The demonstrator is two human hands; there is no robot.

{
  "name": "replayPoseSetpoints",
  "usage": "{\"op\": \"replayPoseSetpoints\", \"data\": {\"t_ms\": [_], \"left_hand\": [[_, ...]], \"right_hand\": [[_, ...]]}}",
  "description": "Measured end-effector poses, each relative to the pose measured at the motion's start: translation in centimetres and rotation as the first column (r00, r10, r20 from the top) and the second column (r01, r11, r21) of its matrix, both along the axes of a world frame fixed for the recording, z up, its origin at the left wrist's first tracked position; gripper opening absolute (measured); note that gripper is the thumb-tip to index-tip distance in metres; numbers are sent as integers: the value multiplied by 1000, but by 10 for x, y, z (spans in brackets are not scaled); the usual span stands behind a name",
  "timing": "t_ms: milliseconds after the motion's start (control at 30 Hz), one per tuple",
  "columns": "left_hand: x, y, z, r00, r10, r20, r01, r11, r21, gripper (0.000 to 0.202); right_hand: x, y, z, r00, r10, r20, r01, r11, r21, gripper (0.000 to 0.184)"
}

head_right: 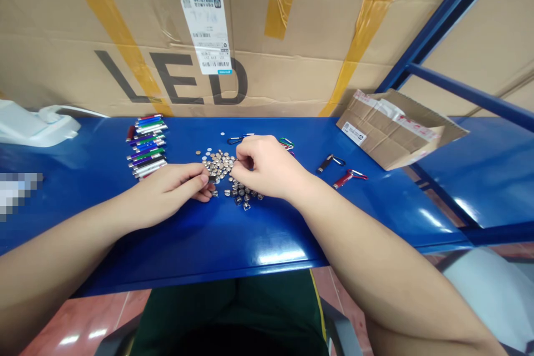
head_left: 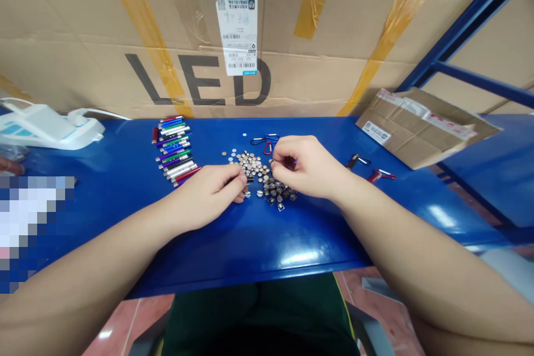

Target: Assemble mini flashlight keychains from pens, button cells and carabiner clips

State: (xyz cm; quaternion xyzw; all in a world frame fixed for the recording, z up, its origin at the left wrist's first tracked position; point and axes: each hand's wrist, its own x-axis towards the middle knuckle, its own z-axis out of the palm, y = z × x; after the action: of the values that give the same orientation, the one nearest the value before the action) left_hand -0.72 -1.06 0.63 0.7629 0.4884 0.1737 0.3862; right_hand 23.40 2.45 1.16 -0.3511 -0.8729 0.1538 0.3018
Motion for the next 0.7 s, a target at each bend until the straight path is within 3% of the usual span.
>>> {"op": "replayPoseSetpoints", "data": {"t_ms": [233,300,433,567,700], "left_hand": [[3,0,-4,996,-6,86,6,1000,5,34],[-1,5,-3,999,45,1,-45,989,144,36],[-11,19,-4,977,137,-162,-53,898,437,38],[-16,25,-7,976,138,-172,-48,895,443,34],[-14,22,-6,984,166,-69,-120,894,431,34]], "right_hand": [[0,0,0,1000,-21,15,21,1000,-5,21],[1,0,-1,999,-33,23,33,999,-11,21],[1,0,-1,999,-39,37,40,999,-18,21],[0,0,0,998,-33,59,35,999,-27,18],[-1,0,0,997,-40,59,42,999,-27,18]]}}
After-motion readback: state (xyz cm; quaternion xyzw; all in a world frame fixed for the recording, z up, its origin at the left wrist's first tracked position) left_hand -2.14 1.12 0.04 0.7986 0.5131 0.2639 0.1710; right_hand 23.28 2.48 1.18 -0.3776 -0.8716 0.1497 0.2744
